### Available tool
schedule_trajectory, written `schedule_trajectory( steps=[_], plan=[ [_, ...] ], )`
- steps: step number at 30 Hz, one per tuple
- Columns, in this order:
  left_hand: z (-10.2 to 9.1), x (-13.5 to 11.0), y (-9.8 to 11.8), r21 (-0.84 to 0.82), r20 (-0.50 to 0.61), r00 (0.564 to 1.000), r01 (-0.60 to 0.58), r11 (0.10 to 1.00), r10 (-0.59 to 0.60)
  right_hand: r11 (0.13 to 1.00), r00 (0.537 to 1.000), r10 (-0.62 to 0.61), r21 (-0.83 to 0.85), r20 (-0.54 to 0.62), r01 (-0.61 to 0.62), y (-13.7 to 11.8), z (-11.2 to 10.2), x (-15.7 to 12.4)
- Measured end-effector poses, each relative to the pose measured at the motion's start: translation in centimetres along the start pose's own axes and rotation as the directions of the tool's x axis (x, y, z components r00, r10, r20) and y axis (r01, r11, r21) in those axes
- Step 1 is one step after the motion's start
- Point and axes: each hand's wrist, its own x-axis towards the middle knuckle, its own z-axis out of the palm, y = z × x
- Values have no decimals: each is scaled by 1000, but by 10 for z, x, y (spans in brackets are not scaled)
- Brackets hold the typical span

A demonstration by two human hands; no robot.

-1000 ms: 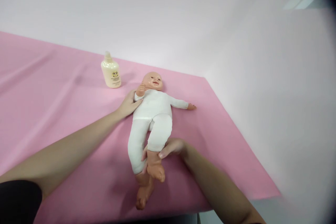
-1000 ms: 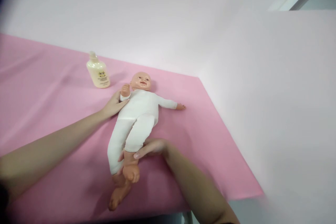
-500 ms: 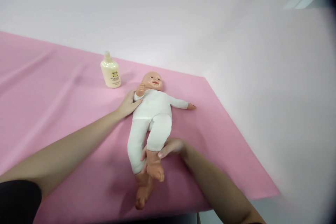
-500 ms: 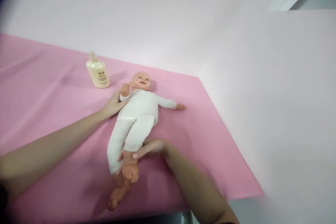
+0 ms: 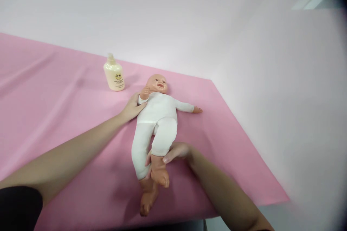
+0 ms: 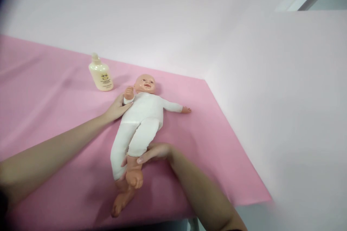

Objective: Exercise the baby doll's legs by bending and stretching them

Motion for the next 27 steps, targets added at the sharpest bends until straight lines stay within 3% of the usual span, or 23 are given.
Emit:
schedule_trajectory(
  steps=[5, 19, 27],
  plan=[
    [0, 0, -2, 32, -8, 1000, -3, 999, 3, 1000, 998, -20, 11, 52, 19, -2, 2, 0],
    [1, 1, -4, 14, -7, 1000, 8, 1000, -8, 1000, 1000, -5, -15, -22, 5, 0, 0, -1],
    [0, 1, -1, 11, -2, 1000, 1, 1000, -1, 999, 1000, -24, -26, 7, 24, 1, 1, 0]
  ],
)
